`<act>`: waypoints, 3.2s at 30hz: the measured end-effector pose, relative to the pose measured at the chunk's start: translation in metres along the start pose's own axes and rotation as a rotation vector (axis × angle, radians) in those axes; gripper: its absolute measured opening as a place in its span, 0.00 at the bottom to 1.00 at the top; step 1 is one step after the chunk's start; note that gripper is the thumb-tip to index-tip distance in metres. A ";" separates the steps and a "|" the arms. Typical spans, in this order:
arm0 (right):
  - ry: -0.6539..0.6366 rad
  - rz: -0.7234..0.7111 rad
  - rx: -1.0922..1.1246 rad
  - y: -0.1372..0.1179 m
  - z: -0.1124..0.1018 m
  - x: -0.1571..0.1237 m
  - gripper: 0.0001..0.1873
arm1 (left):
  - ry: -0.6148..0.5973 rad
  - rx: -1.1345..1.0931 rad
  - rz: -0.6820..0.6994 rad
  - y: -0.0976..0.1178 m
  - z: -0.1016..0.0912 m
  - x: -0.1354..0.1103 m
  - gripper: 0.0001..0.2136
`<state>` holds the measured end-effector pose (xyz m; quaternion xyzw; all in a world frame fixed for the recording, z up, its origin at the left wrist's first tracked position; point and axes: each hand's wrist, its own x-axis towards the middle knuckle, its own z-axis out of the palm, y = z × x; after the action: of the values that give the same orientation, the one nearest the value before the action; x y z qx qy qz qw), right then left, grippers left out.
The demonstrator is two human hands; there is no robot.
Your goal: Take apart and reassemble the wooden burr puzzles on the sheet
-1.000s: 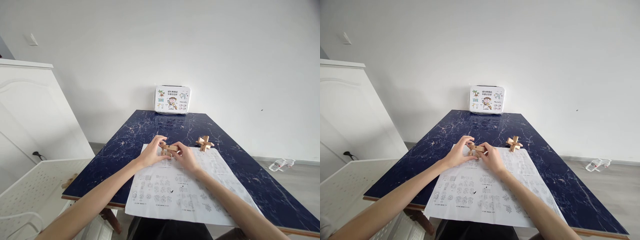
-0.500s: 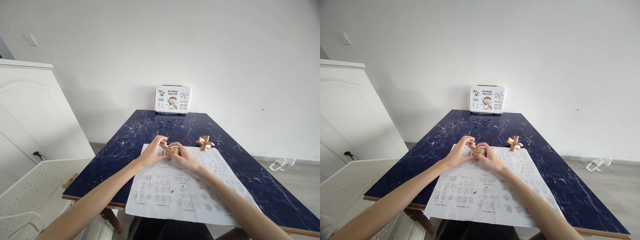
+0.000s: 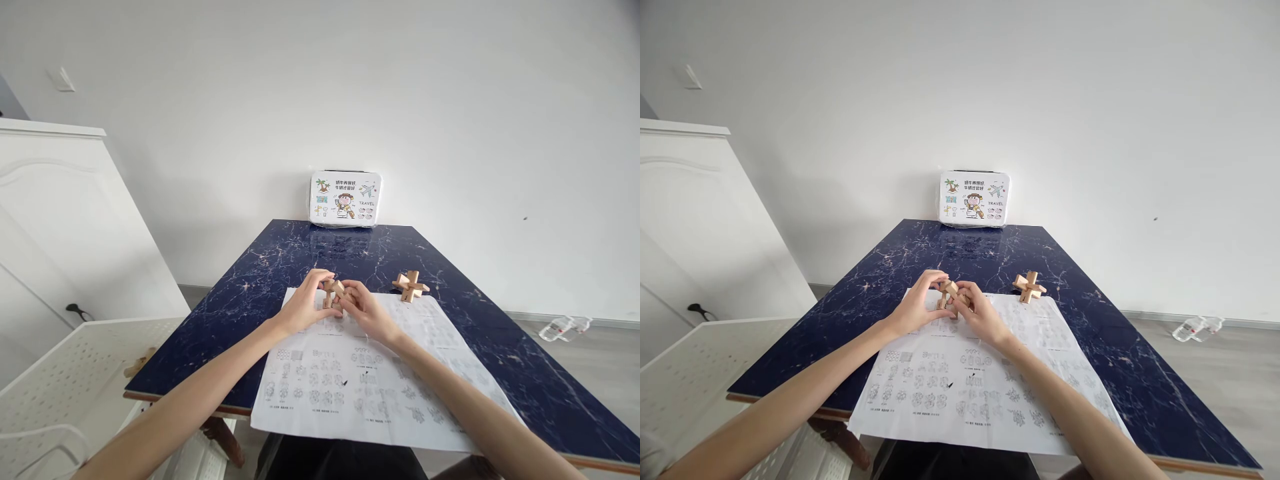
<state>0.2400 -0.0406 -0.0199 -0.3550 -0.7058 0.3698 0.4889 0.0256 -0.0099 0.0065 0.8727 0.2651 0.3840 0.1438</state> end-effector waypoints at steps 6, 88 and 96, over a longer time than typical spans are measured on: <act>0.088 0.039 -0.167 0.000 -0.003 0.001 0.19 | 0.005 -0.017 -0.010 -0.002 0.001 0.000 0.35; 0.112 -0.025 -0.160 -0.011 -0.002 0.000 0.17 | -0.174 -0.773 -0.766 0.010 -0.004 0.010 0.24; 0.165 -0.094 -0.350 -0.011 -0.003 0.000 0.20 | -0.209 -0.760 -0.717 0.010 -0.003 0.008 0.22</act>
<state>0.2416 -0.0450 -0.0097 -0.4303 -0.7326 0.1881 0.4927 0.0311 -0.0127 0.0181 0.6473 0.3731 0.2906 0.5978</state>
